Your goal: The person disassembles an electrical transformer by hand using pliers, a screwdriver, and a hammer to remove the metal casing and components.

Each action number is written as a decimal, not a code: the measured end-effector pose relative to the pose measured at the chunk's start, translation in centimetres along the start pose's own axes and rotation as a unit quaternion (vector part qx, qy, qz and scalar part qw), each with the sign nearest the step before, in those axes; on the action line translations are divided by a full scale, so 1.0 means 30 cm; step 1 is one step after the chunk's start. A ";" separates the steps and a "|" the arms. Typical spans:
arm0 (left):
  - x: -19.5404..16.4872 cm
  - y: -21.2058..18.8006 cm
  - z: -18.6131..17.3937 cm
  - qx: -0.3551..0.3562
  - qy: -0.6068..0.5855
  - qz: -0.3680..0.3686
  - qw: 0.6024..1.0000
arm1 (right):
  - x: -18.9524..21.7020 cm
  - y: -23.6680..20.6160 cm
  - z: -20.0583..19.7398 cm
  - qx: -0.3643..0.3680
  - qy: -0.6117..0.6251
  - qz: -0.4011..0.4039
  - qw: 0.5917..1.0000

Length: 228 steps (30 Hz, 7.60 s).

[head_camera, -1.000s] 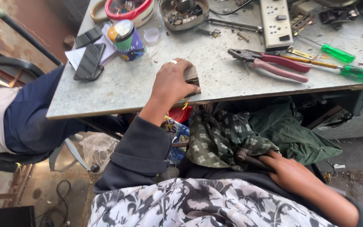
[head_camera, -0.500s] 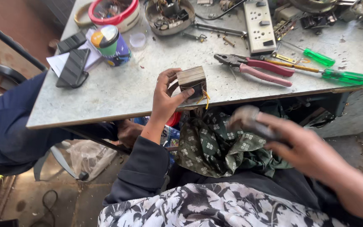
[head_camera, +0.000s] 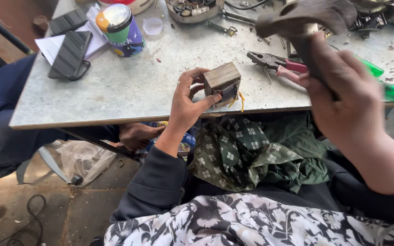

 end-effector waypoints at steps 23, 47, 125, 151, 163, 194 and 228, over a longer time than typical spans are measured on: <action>-0.013 -0.004 -0.007 -0.019 0.040 0.019 0.999 | -0.039 0.083 0.193 0.130 -0.244 -0.036 0.960; 0.032 -0.018 -0.021 -0.035 -0.015 0.016 0.999 | 0.104 0.101 0.196 0.090 -0.126 -0.047 0.987; -0.067 -0.072 -0.006 -0.063 0.233 0.019 0.970 | 0.023 0.014 0.140 -0.082 0.038 -0.018 0.996; -0.082 -0.086 0.002 -0.086 0.250 0.082 0.961 | 0.004 -0.027 0.243 0.085 0.065 0.062 0.992; 0.063 -0.032 -0.027 -0.111 0.222 0.053 0.967 | 0.048 0.094 0.302 0.053 0.033 -0.004 0.998; -0.069 0.060 0.184 -0.037 0.224 0.053 0.972 | -0.477 -0.638 0.256 -0.025 0.214 0.328 0.920; -0.086 -0.053 0.090 -0.011 0.099 0.080 0.992 | 0.023 -0.056 0.137 0.033 0.013 0.020 0.999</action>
Point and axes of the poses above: each hand's wrist, its own y-axis towards the middle knuckle, its own z-axis out of the palm, x = y × z, the point moved 10 cm from there along y, towards the middle knuckle, and after that the axes turned 2 degrees about -z, right-handed, at the moved point
